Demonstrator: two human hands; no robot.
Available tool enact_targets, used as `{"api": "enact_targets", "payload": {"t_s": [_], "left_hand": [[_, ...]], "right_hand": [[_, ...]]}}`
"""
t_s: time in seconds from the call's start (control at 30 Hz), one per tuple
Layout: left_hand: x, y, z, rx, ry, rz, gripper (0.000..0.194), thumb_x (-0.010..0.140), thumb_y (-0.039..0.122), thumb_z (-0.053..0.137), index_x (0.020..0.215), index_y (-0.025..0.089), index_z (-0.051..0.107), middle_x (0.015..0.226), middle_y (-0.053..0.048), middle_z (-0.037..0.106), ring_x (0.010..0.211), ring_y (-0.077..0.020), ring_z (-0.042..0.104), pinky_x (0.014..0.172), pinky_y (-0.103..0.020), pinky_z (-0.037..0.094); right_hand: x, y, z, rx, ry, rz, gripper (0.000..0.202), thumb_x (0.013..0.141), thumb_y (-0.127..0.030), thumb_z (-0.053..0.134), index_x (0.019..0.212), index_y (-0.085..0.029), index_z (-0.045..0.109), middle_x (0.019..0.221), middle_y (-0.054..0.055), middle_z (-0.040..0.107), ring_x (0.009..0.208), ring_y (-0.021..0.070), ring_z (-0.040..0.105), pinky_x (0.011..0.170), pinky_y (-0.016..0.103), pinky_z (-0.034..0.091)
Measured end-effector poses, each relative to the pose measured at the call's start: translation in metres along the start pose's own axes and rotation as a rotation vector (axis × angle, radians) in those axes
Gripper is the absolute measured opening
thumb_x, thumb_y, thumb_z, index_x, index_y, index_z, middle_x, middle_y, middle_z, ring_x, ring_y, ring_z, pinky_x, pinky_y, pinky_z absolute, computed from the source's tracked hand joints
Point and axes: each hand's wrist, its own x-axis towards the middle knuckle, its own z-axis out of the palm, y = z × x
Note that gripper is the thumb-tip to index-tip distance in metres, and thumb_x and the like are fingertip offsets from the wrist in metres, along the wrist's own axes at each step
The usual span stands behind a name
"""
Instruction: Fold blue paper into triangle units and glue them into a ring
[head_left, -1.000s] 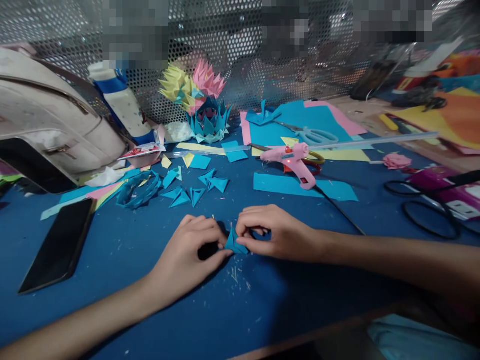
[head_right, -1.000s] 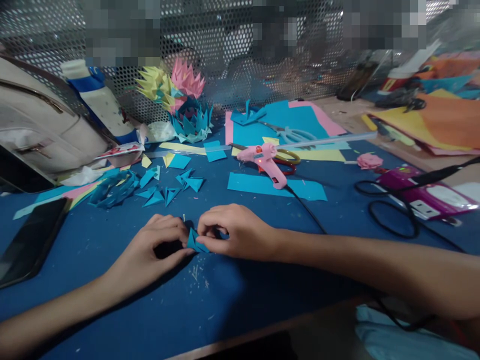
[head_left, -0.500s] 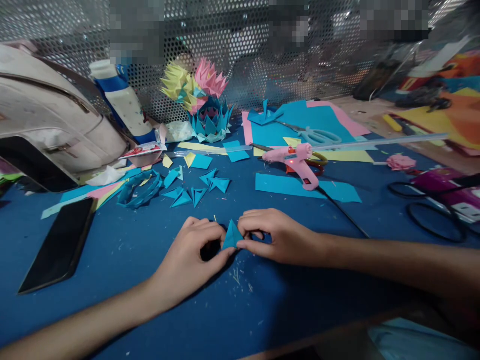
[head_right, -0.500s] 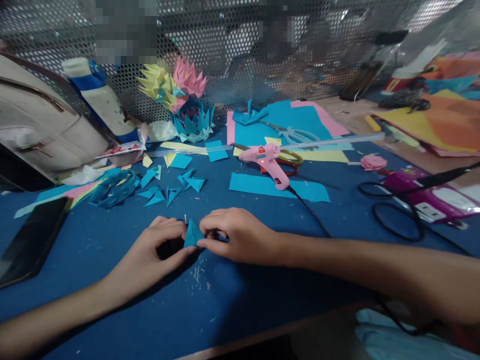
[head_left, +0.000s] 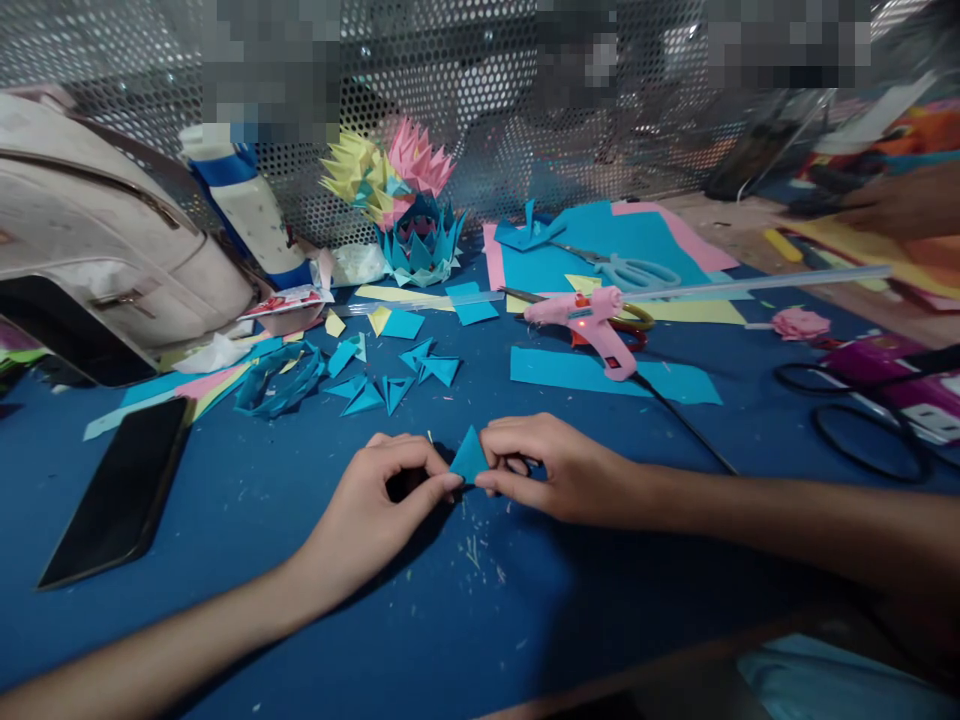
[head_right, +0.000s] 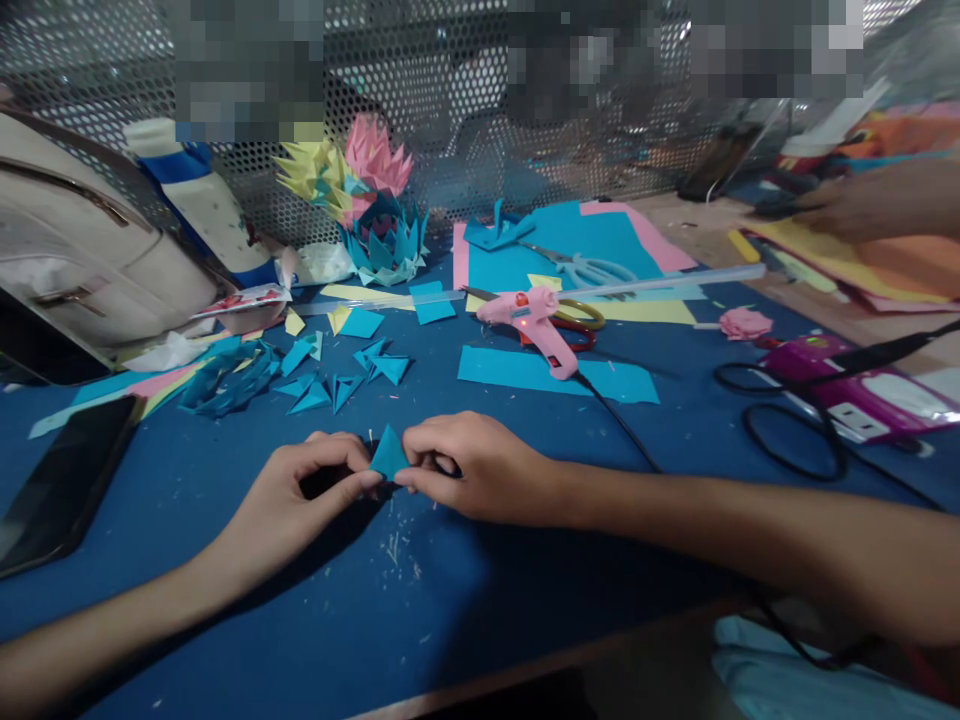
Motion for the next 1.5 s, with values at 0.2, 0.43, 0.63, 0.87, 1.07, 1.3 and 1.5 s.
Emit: {"api": "enact_targets", "payload": {"t_s": [0.2,0.43,0.63,0.87,1.07,1.3,1.5], "left_hand": [[0.001,-0.001,-0.002,-0.016,-0.030,0.019,0.026,0.092,0.029,0.060,0.068,0.020,0.063,0.070,0.005,0.064,0.073,-0.0139,0.055,0.075,-0.029,0.031],[0.005,-0.004,-0.013,0.169,-0.232,0.166,0.020,0.094,0.022,0.064,0.074,0.020,0.061,0.073,0.007,0.063,0.074,-0.0120,0.054,0.081,-0.030,0.029],[0.007,-0.001,-0.017,0.277,-0.206,0.246,0.015,0.098,0.019,0.056,0.083,0.019,0.057,0.077,0.007,0.058,0.075,-0.0116,0.052,0.080,-0.030,0.028],[0.005,-0.001,-0.007,0.165,-0.125,0.194,0.009,0.095,0.017,0.058,0.088,0.022,0.058,0.079,0.006,0.061,0.076,-0.0131,0.053,0.077,-0.028,0.032],[0.000,-0.001,-0.005,0.241,-0.117,0.146,0.033,0.083,0.029,0.077,0.108,0.026,0.056,0.082,0.006,0.062,0.081,-0.0164,0.055,0.078,-0.029,0.035],[0.001,-0.004,-0.005,0.182,-0.020,0.155,0.014,0.089,0.017,0.058,0.101,0.024,0.061,0.082,0.004,0.066,0.079,-0.0155,0.058,0.079,-0.030,0.038],[0.002,-0.008,-0.007,0.062,0.056,0.061,0.014,0.091,0.021,0.057,0.099,0.026,0.067,0.086,0.003,0.068,0.084,-0.0154,0.059,0.077,-0.028,0.041]], "right_hand": [[-0.002,-0.001,-0.001,0.021,-0.074,-0.066,0.029,0.095,-0.027,0.059,0.069,-0.016,0.054,0.066,-0.002,0.050,0.066,0.0118,0.045,0.062,0.024,0.031],[0.002,-0.003,-0.008,0.046,-0.078,-0.026,0.016,0.094,-0.030,0.063,0.086,-0.017,0.064,0.074,-0.001,0.060,0.071,0.0116,0.051,0.065,0.023,0.036],[0.002,0.001,-0.005,0.015,-0.127,-0.046,0.012,0.093,-0.021,0.061,0.083,-0.016,0.064,0.074,0.000,0.063,0.073,0.0119,0.053,0.068,0.023,0.037],[0.001,-0.001,-0.003,0.008,-0.136,-0.051,0.014,0.094,-0.025,0.062,0.084,-0.017,0.066,0.069,-0.001,0.061,0.071,0.0121,0.051,0.069,0.024,0.036],[0.002,-0.003,-0.003,0.051,-0.069,-0.011,0.017,0.093,-0.023,0.061,0.076,-0.017,0.060,0.065,-0.003,0.054,0.069,0.0109,0.050,0.065,0.022,0.036],[0.000,0.001,-0.001,0.027,-0.052,-0.020,0.017,0.093,-0.024,0.061,0.077,-0.017,0.059,0.066,-0.003,0.054,0.067,0.0106,0.050,0.064,0.022,0.035],[0.001,0.002,-0.002,-0.010,-0.056,-0.034,0.021,0.092,-0.021,0.063,0.073,-0.018,0.055,0.065,-0.004,0.052,0.067,0.0104,0.048,0.064,0.022,0.033]]}}
